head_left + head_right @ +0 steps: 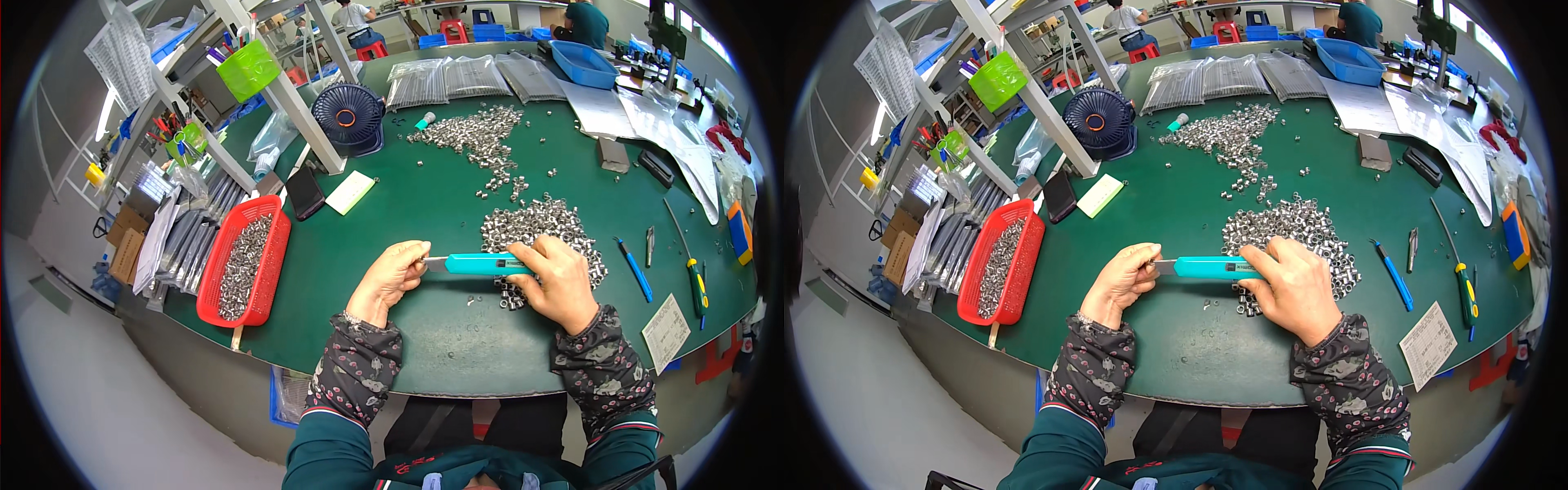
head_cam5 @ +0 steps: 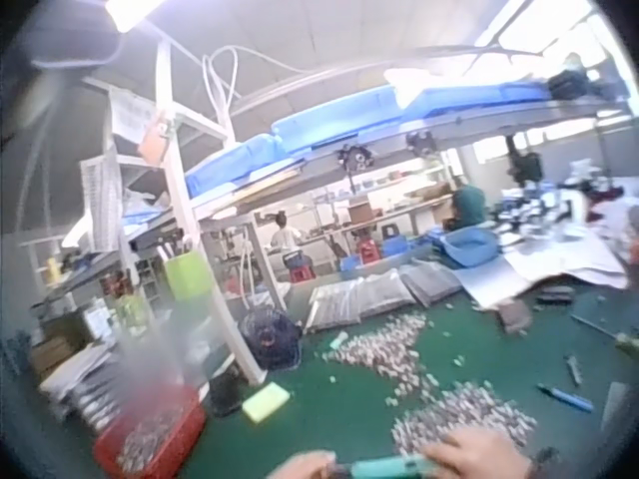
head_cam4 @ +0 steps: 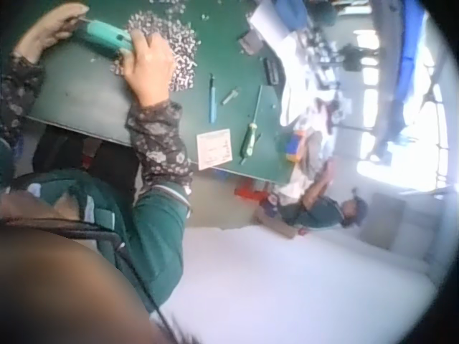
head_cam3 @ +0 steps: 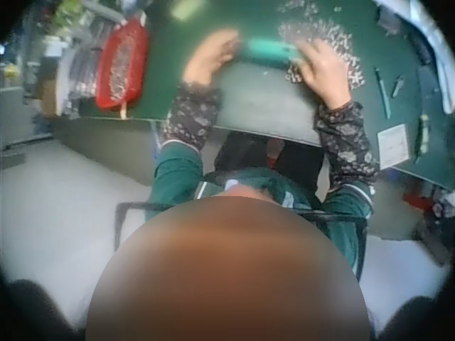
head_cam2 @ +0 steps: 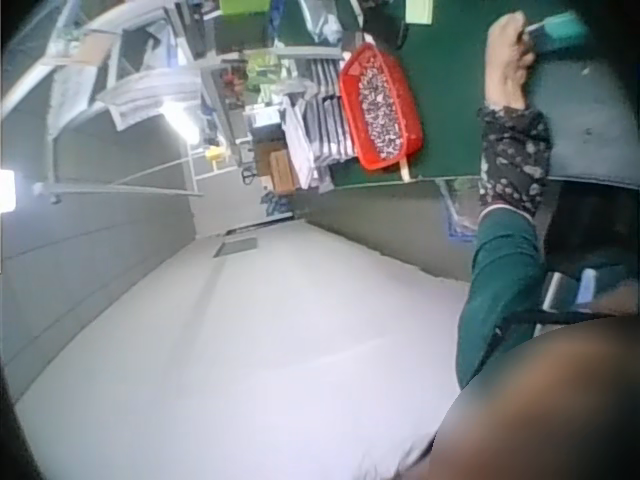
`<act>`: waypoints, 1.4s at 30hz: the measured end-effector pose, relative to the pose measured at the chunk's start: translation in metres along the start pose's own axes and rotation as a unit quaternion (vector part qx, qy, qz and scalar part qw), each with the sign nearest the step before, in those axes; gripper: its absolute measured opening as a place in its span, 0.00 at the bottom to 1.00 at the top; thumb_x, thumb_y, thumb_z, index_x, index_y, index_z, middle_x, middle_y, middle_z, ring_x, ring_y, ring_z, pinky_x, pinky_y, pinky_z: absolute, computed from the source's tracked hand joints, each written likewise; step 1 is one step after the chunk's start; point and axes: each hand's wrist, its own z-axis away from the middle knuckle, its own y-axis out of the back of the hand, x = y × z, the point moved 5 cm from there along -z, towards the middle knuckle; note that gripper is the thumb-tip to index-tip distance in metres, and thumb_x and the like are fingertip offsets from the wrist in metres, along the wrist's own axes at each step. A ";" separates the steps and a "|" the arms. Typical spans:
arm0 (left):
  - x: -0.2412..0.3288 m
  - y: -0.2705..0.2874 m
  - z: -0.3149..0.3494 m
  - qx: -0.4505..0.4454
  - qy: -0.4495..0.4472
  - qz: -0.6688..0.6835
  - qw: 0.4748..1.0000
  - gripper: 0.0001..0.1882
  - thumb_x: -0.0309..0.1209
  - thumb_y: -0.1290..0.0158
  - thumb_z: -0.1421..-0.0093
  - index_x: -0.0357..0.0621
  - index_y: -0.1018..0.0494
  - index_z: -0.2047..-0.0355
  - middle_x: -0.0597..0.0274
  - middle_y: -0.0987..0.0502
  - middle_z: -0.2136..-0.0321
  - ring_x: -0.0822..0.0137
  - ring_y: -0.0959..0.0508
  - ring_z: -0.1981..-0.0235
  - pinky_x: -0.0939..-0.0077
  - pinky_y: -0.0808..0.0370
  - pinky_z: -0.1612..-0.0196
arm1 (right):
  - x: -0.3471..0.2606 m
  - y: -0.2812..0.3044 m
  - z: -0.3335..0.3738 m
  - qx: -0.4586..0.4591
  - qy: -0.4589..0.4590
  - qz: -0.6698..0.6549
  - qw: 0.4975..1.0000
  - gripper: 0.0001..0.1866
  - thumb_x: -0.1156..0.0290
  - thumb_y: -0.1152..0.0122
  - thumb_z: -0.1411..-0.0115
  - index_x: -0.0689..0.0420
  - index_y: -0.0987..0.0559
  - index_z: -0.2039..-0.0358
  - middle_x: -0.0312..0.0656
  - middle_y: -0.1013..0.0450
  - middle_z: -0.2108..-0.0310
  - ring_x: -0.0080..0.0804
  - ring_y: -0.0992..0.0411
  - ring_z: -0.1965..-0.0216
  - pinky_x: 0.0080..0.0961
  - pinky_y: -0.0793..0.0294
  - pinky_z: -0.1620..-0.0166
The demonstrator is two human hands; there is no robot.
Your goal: Deburring and cleaning small metal parts with a utility knife at a workbench.
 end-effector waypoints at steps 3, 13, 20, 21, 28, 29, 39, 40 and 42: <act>-0.002 0.001 0.001 -0.010 0.022 0.002 1.000 0.11 0.32 0.50 0.43 0.43 0.34 0.80 0.72 0.38 0.88 0.83 0.46 0.90 0.90 0.52 0.90 | -0.001 0.003 -0.002 0.007 0.022 0.016 1.000 0.19 0.68 0.35 0.61 0.52 0.26 0.64 0.38 0.39 0.79 0.35 0.35 0.76 0.30 0.36 0.76; -0.007 0.001 -0.001 -0.051 0.045 -0.014 0.998 0.11 0.31 0.50 0.43 0.43 0.34 0.81 0.72 0.39 0.88 0.83 0.46 0.89 0.89 0.53 0.90 | -0.007 0.013 -0.007 0.061 0.090 0.109 0.988 0.22 0.69 0.35 0.63 0.50 0.25 0.62 0.36 0.41 0.80 0.32 0.38 0.77 0.28 0.37 0.77; 0.000 -0.002 -0.001 -0.037 -0.031 0.000 0.999 0.11 0.36 0.50 0.42 0.45 0.34 0.78 0.73 0.37 0.85 0.86 0.46 0.89 0.92 0.51 0.90 | -0.006 0.014 -0.008 0.060 0.069 0.074 0.993 0.20 0.71 0.36 0.62 0.50 0.24 0.63 0.35 0.40 0.80 0.31 0.37 0.77 0.27 0.37 0.77; 0.002 -0.001 -0.002 -0.045 -0.060 0.027 0.997 0.11 0.36 0.51 0.41 0.44 0.33 0.75 0.72 0.37 0.83 0.86 0.46 0.89 0.92 0.50 0.89 | -0.001 0.013 -0.006 0.061 0.040 0.052 0.996 0.19 0.70 0.36 0.60 0.51 0.24 0.63 0.37 0.38 0.80 0.33 0.36 0.77 0.28 0.36 0.76; 0.008 -0.003 -0.004 -0.064 -0.150 0.109 0.981 0.05 0.29 0.55 0.39 0.42 0.32 0.65 0.67 0.33 0.74 0.82 0.44 0.84 0.92 0.49 0.87 | 0.017 -0.007 0.005 -0.015 -0.110 -0.113 0.987 0.17 0.65 0.36 0.56 0.53 0.24 0.64 0.40 0.34 0.78 0.38 0.32 0.77 0.31 0.33 0.74; 0.009 -0.004 -0.004 -0.074 -0.161 0.113 0.978 0.05 0.29 0.54 0.39 0.42 0.33 0.65 0.67 0.33 0.73 0.82 0.43 0.84 0.92 0.49 0.87 | 0.018 -0.009 0.005 -0.022 -0.126 -0.124 0.984 0.17 0.63 0.37 0.55 0.54 0.23 0.64 0.41 0.33 0.78 0.38 0.31 0.76 0.31 0.33 0.73; 0.010 -0.007 -0.002 -0.083 -0.180 0.091 0.976 0.04 0.25 0.53 0.41 0.42 0.33 0.65 0.67 0.31 0.70 0.83 0.46 0.86 0.92 0.50 0.87 | 0.029 -0.028 0.010 -0.073 -0.163 -0.206 0.962 0.16 0.62 0.37 0.54 0.53 0.22 0.64 0.42 0.31 0.79 0.37 0.30 0.76 0.31 0.33 0.71; 0.009 -0.007 -0.002 -0.083 -0.179 0.092 0.976 0.04 0.25 0.53 0.41 0.42 0.33 0.65 0.67 0.31 0.70 0.83 0.46 0.86 0.92 0.50 0.87 | 0.030 -0.029 0.011 -0.073 -0.162 -0.212 0.961 0.16 0.61 0.38 0.54 0.53 0.22 0.64 0.42 0.31 0.79 0.37 0.30 0.76 0.31 0.33 0.71; 0.008 -0.006 -0.003 -0.074 -0.175 0.080 0.978 0.04 0.25 0.53 0.41 0.41 0.32 0.66 0.69 0.31 0.72 0.84 0.46 0.86 0.92 0.50 0.87 | 0.029 -0.028 0.011 -0.073 -0.160 -0.217 0.960 0.16 0.61 0.38 0.54 0.53 0.22 0.64 0.41 0.31 0.79 0.37 0.30 0.76 0.31 0.33 0.71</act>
